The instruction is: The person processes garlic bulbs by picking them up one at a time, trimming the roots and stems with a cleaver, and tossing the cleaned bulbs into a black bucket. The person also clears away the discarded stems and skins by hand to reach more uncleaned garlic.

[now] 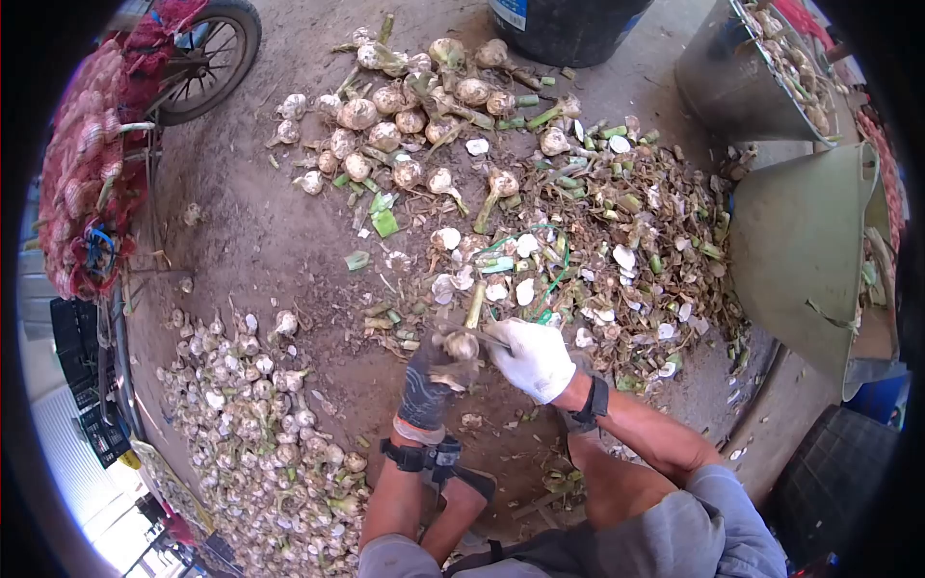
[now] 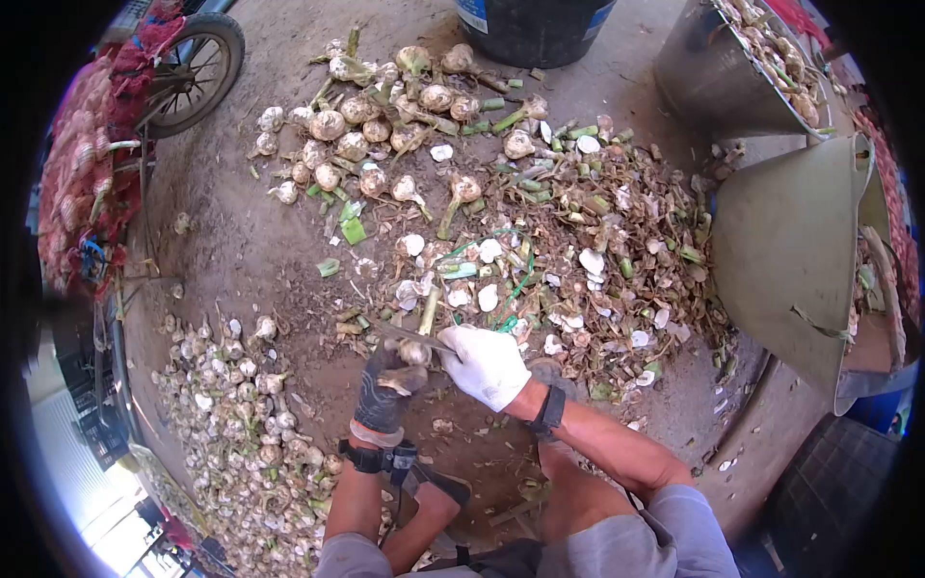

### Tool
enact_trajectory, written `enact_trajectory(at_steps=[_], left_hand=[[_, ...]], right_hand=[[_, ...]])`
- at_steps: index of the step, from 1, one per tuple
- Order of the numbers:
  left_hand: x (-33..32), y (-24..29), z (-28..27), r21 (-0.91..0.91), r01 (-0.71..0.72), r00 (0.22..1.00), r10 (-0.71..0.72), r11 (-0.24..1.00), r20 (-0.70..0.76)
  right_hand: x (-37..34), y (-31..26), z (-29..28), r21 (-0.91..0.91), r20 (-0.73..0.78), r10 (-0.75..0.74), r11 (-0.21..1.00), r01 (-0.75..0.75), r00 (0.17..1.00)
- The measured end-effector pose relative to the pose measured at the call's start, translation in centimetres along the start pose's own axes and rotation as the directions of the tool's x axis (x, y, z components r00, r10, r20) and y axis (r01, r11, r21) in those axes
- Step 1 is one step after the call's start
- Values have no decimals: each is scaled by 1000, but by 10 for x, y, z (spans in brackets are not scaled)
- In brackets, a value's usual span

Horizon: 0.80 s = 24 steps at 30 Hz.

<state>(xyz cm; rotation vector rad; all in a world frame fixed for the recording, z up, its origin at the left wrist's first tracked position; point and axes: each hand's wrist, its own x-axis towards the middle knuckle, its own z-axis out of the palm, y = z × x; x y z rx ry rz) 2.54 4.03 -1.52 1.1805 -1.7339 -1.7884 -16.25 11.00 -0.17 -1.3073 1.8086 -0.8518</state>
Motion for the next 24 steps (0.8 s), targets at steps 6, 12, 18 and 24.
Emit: enact_trajectory(at_steps=[6, 12, 18, 24], left_hand=[[-35, 25, -32, -596, 252, 947, -321, 763, -11], [-28, 34, -226, 691, 351, 759, -624, 632, 185], [160, 41, -245, 195, 207, 935, -135, 959, -328], [317, -112, -273, 870, 63, 801, 495, 489, -337]], right_hand=[[2, 48, 3, -259, 137, 13, 966, 23, 990], [-9, 67, 3, -129, 32, 281, 953, -275, 959], [8, 57, -7, 81, 122, 487, 864, -498, 865], [6, 75, -6, 75, 45, 495, 864, -497, 868]])
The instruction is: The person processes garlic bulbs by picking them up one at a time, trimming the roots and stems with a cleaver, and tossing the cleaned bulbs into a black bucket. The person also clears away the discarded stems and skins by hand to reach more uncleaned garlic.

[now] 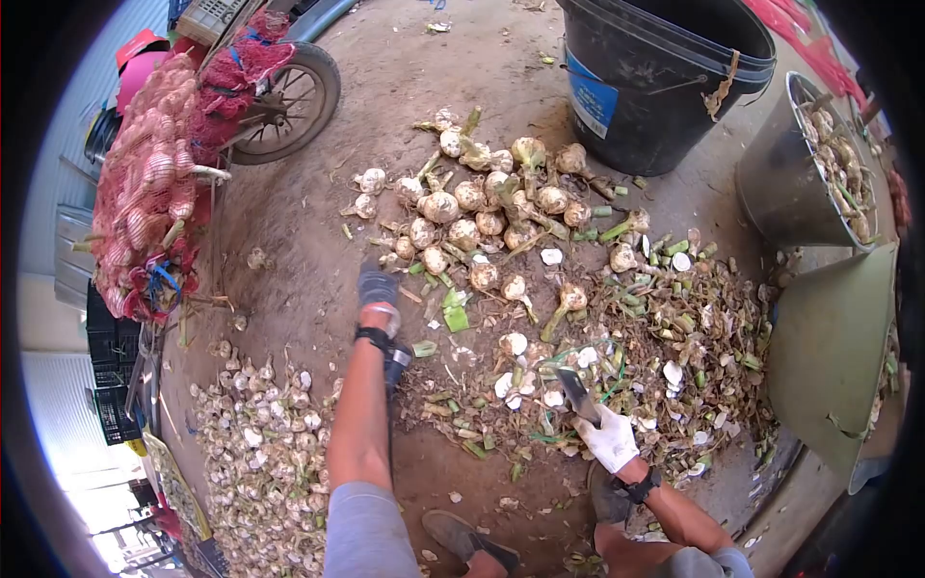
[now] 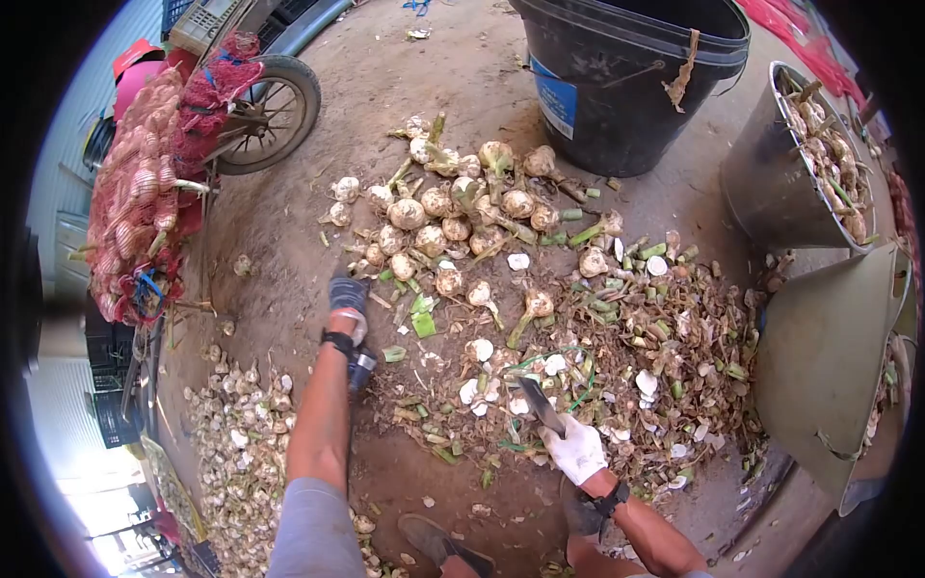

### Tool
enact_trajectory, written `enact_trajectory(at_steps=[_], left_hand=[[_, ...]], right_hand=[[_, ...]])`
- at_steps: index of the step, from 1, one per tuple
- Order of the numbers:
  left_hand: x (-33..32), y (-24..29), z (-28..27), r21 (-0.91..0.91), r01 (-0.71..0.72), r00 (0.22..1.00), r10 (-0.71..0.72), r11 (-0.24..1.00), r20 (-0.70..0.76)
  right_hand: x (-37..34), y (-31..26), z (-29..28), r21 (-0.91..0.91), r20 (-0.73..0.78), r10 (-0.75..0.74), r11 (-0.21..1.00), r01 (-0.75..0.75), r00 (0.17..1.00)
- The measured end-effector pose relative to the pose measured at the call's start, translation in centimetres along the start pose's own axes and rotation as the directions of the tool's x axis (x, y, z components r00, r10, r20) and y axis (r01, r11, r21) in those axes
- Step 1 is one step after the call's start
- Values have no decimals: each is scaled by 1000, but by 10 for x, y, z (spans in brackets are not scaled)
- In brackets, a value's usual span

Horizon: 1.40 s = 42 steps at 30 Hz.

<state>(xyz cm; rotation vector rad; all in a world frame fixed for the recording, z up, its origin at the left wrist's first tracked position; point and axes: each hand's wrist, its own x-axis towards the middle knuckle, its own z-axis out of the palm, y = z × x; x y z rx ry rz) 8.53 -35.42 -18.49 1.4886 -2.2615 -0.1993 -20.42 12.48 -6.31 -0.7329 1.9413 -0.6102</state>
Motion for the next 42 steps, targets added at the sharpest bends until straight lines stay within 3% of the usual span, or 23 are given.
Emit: enact_trajectory(at_steps=[5, 7, 8, 11, 12, 13, 14, 17, 18, 19, 22, 23, 24, 25, 27, 29, 30, 31, 33, 34, 36, 39, 42], left_hand=[[-52, 129, -75, -389, 365, 924, -277, 846, 265], [-87, 161, -99, -476, 705, 696, -380, 526, 610], [-109, 167, -99, -465, 718, 680, -377, 518, 629], [-162, 186, -107, -630, 519, 815, -113, 577, 568], [-169, 197, -120, -370, 124, 832, 106, 921, 545], [-171, 213, -137, -37, -358, 742, 309, 933, 596], [-159, 248, -159, -182, 99, 677, 68, 978, 733], [-191, 237, -160, -430, 210, 771, 121, 878, 625], [-183, 250, -178, -474, 417, 734, 21, 776, 679], [-182, 252, -187, -471, 417, 734, 18, 777, 679], [-167, 261, -213, -425, 240, 727, 128, 873, 675], [-170, 264, -213, -529, 32, 800, 295, 848, 522], [-173, 264, -212, -564, -200, 822, 451, 801, 349], [-182, 273, -209, -693, 132, 817, 318, 709, 481], [-190, 295, -187, -636, -110, 866, 388, 764, 316], [-191, 312, -183, -565, -202, 865, 416, 800, 280], [-191, 318, -187, -515, -275, 849, 457, 812, 265], [-192, 322, -194, -507, -281, 853, 454, 815, 256], [-195, 329, -204, -248, -112, 880, 212, 962, 426], [-194, 322, -204, -214, 66, 727, 100, 975, 679], [-204, 314, -201, -223, 151, 672, 66, 963, 738], [-233, 285, -167, -318, 354, 600, 47, 880, 799], [-268, 276, -157, -596, 406, 809, 31, 693, 587]], right_hand=[[4, -36, -15, 58, 50, 92, 994, -95, 995], [8, -39, -11, -20, -20, -162, 987, 162, 987], [12, -44, -9, -100, -21, -265, 960, 261, 964], [26, -75, -11, -288, 74, -474, 832, 474, 877], [29, -85, -10, -288, 72, -550, 788, 545, 832], [31, -94, -9, -285, 69, -622, 737, 613, 780], [31, -100, -7, -342, 90, -658, 685, 643, 748], [32, -109, -2, -307, 56, -753, 612, 729, 656], [41, -103, 4, -308, 135, -676, 667, 679, 725], [48, -93, 2, -283, 206, -575, 740, 611, 792], [35, -53, -4, -245, 18, -523, 824, 511, 852], [25, -49, 0, -139, -84, -541, 838, 528, 837], [11, -70, -12, 55, 50, -318, 947, 315, 947], [0, -87, -22, 190, 246, -105, 980, 58, 964], [11, -32, 16, 613, 172, -221, 787, 71, 960], [-9, -72, 9, 935, 319, -123, 204, -291, 940], [-12, -97, 3, 934, 336, -16, 137, -331, 942], [-8, -98, 1, 933, 337, -30, 142, -330, 941], [3, -92, -6, 896, 220, -217, 429, -109, 951], [9, -91, -10, 749, 166, -241, 661, 36, 956], [-1, -103, -17, 455, 109, -246, 874, 172, 963], [-20, -142, -21, 119, 169, -358, 932, 342, 918], [-14, -116, -7, -40, 93, -503, 860, 508, 859]])
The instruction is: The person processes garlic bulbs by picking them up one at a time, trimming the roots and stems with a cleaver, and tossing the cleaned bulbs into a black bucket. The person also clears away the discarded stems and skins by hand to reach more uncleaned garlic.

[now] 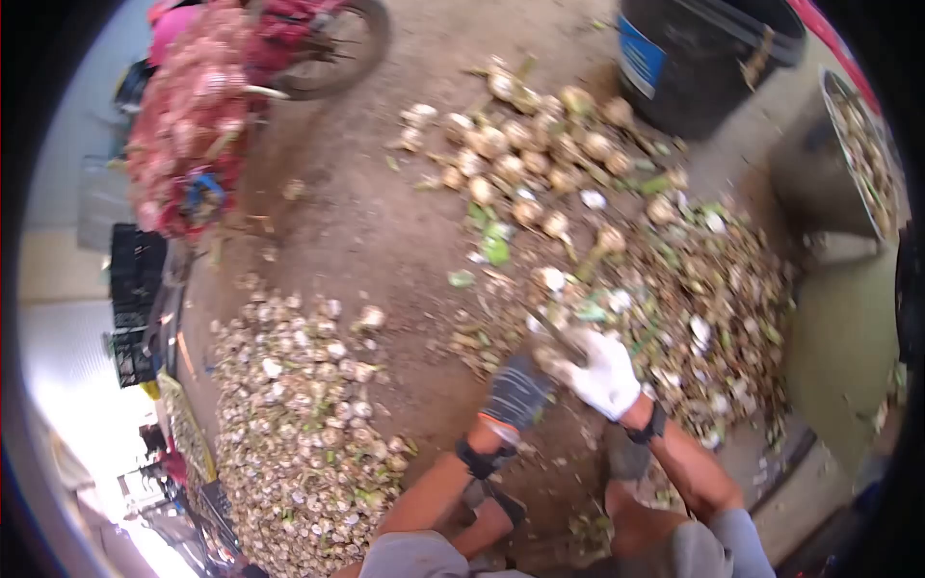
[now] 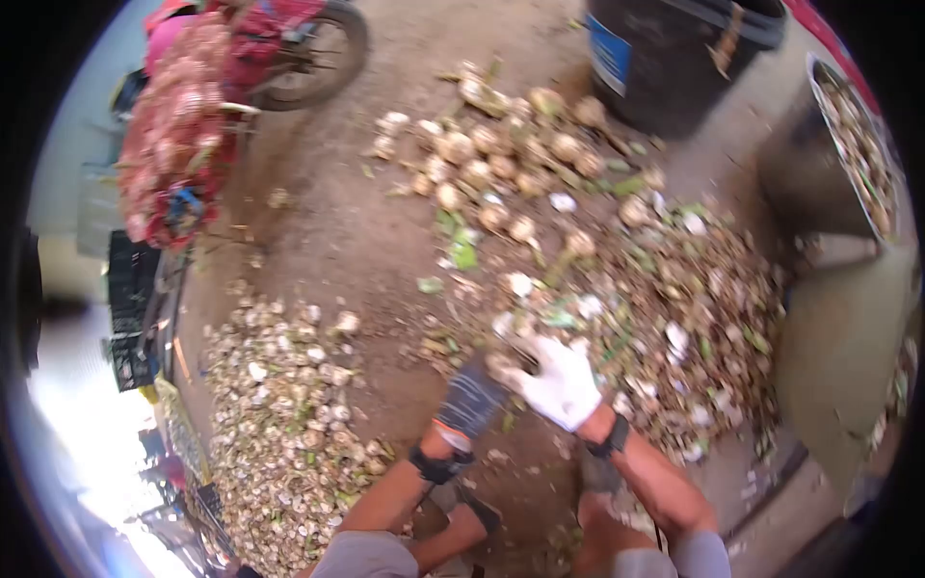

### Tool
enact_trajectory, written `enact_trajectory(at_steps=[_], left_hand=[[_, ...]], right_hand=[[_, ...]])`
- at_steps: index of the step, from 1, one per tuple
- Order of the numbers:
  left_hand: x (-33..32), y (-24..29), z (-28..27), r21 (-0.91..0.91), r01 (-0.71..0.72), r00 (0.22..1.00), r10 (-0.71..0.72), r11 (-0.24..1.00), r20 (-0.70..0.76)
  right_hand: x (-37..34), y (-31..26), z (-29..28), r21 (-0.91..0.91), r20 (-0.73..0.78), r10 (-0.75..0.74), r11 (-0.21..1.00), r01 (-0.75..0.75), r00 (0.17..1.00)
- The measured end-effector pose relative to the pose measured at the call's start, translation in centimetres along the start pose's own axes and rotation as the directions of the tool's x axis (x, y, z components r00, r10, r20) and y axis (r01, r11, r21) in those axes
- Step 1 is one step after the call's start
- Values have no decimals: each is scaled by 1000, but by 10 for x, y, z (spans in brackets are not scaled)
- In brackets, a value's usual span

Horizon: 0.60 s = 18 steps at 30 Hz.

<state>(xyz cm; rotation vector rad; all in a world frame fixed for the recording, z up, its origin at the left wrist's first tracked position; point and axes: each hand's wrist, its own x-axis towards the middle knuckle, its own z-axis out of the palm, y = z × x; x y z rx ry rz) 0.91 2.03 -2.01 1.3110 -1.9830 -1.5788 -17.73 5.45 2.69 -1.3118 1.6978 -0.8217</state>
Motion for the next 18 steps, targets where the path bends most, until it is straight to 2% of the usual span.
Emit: enact_trajectory(at_steps=[1, 2, 3, 4, 5, 7, 8, 12, 13, 14, 15, 16, 17, 18], left_hand=[[-3, 17, -9, -5, -27, 997, 26, 1000, -68], [-7, 21, -12, -34, -12, 999, 10, 999, -33], [-9, 24, -17, -41, 91, 995, -92, 995, -36], [-8, 25, -20, -40, 183, 981, -185, 982, -51], [-10, 20, -20, -43, 185, 981, -187, 982, -43], [-15, 9, -19, -35, 95, 995, -96, 995, -25], [-18, 5, -18, -101, 102, 994, -105, 990, -25], [-23, -14, -27, -67, 104, 994, -105, 992, -13], [-19, -12, -33, 158, -4, 998, -5, 987, 61], [-21, -8, -36, 362, -124, 985, 70, 924, 159], [-23, 6, -36, 355, -123, 985, 70, 927, 160], [-25, 26, -42, 93, 71, 986, -84, 993, 145], [-26, 38, -50, -176, 262, 959, -235, 949, 158], [-18, 41, -61, -93, 237, 955, -214, 967, 204]], right_hand=[[-7, 12, 5, -23, -127, -95, 995, 92, 987], [-8, 3, -5, -76, 24, -12, 997, 14, 1000], [-9, -4, -14, -129, 171, 65, 991, -43, 983], [-16, 3, -9, -261, 119, -81, 959, 110, 990], [-20, 7, -6, -263, 118, -72, 959, 101, 990], [-26, 13, -2, -361, 92, -242, 896, 259, 966], [-25, 15, 0, -384, 87, -263, 881, 276, 961], [-22, 12, -4, -424, 126, -282, 851, 309, 951], [-19, 18, -5, -428, 138, -293, 843, 324, 946], [-17, 26, -5, -430, 154, -297, 839, 335, 942], [-8, 46, -7, -539, 217, -168, 801, 261, 962], [-9, 70, -11, -554, 169, -147, 803, 217, 975], [-9, 90, -20, -564, 127, -138, 804, 186, 982], [-11, 85, -31, -497, 31, -157, 854, 151, 987]])
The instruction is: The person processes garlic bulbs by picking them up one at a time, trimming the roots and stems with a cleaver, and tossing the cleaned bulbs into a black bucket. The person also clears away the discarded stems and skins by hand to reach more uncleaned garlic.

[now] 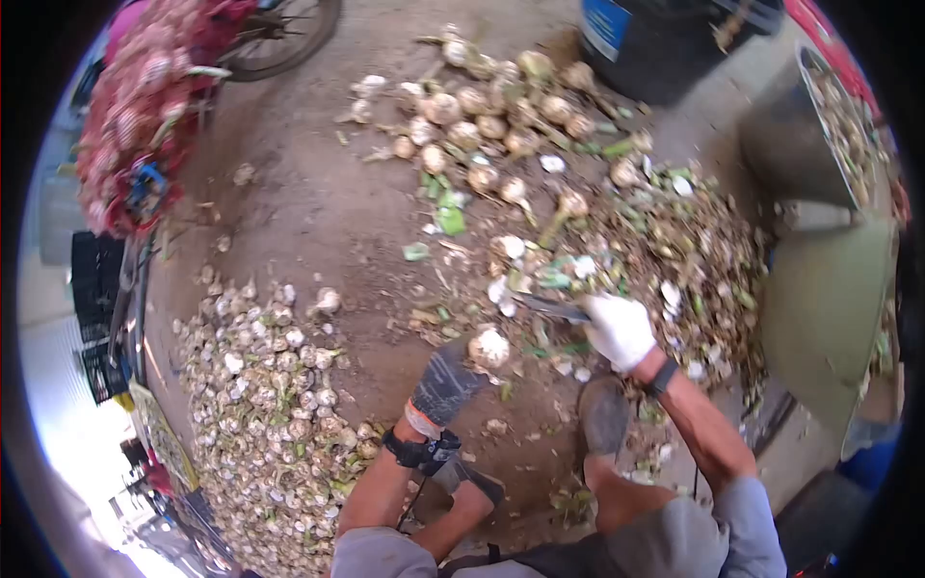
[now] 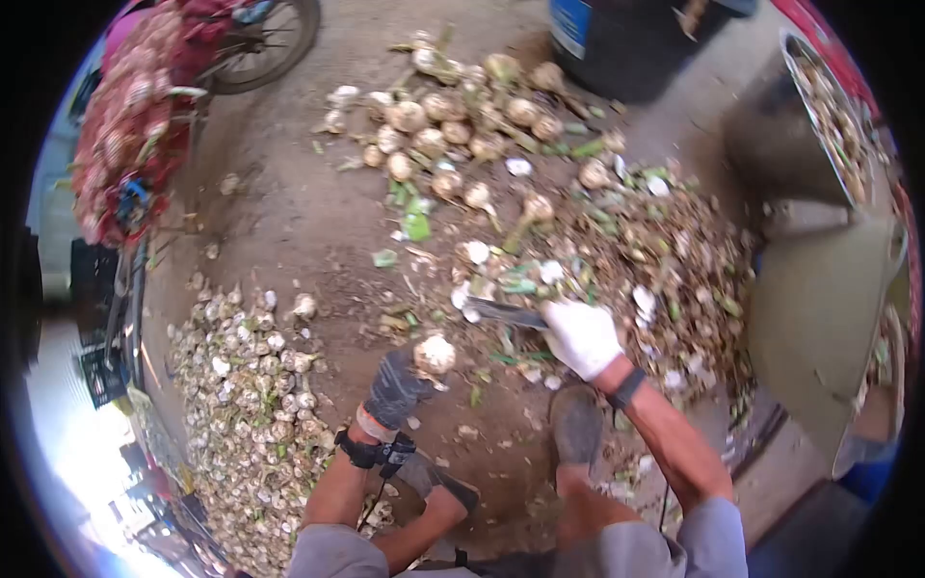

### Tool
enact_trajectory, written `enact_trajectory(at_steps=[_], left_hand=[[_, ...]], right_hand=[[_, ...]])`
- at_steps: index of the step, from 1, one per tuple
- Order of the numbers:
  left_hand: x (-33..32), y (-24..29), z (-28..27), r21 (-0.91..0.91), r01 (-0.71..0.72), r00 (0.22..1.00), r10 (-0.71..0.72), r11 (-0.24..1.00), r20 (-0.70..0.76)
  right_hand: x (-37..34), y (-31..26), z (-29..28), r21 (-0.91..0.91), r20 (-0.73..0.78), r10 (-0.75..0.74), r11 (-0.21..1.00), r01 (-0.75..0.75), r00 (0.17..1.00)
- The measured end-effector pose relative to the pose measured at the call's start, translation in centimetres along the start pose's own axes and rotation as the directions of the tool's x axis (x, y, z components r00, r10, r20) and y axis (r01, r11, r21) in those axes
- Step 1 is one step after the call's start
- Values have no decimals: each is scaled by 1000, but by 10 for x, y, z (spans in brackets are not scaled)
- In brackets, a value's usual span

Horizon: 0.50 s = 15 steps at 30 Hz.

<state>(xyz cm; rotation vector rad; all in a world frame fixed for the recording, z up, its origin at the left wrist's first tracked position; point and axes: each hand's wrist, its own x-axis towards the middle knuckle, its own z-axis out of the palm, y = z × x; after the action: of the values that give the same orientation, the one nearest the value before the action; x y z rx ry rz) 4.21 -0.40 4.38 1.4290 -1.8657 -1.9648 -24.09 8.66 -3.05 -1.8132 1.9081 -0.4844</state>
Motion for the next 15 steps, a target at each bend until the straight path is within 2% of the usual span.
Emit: enact_trajectory(at_steps=[1, 3, 4, 5, 7, 8, 9, 11, 13, 15], left_hand=[[4, -13, -8, 14, -15, 998, 16, 1000, -61], [24, -46, -32, 325, -308, 945, 326, 894, -2], [27, -37, -47, 513, -73, 997, 81, 855, 5], [26, -35, -68, 524, -55, 996, 84, 850, -32], [25, -39, -113, 659, 113, 989, -146, 744, -4], [15, -53, -138, 712, 79, 997, -50, 698, -61], [-2, -71, -165, 762, 58, 992, 45, 644, -114], [-32, -89, -214, 795, 310, 950, -192, 522, -244], [-74, -61, -236, 792, 502, 848, -377, 348, -371], [-134, -24, -254, 862, 456, 734, -642, 222, -223]], right_hand=[[-3, -4, -8, 96, -97, 22, 995, -12, 995], [7, 15, 5, 233, -67, 241, 947, -219, 968], [15, 27, 7, 360, -21, 326, 884, -297, 945], [19, 39, 9, 469, 51, 419, 791, -392, 906], [31, 62, 17, 611, 55, 490, 673, -417, 870], [36, 70, 16, 684, 151, 534, 551, -478, 832], [42, 76, 18, 656, 168, 553, 555, -511, 816], [48, 74, 20, 602, 136, 520, 633, -487, 843], [49, 79, 21, 610, 107, 505, 647, -457, 857], [49, 84, 23, 614, 158, 512, 619, -490, 844]])
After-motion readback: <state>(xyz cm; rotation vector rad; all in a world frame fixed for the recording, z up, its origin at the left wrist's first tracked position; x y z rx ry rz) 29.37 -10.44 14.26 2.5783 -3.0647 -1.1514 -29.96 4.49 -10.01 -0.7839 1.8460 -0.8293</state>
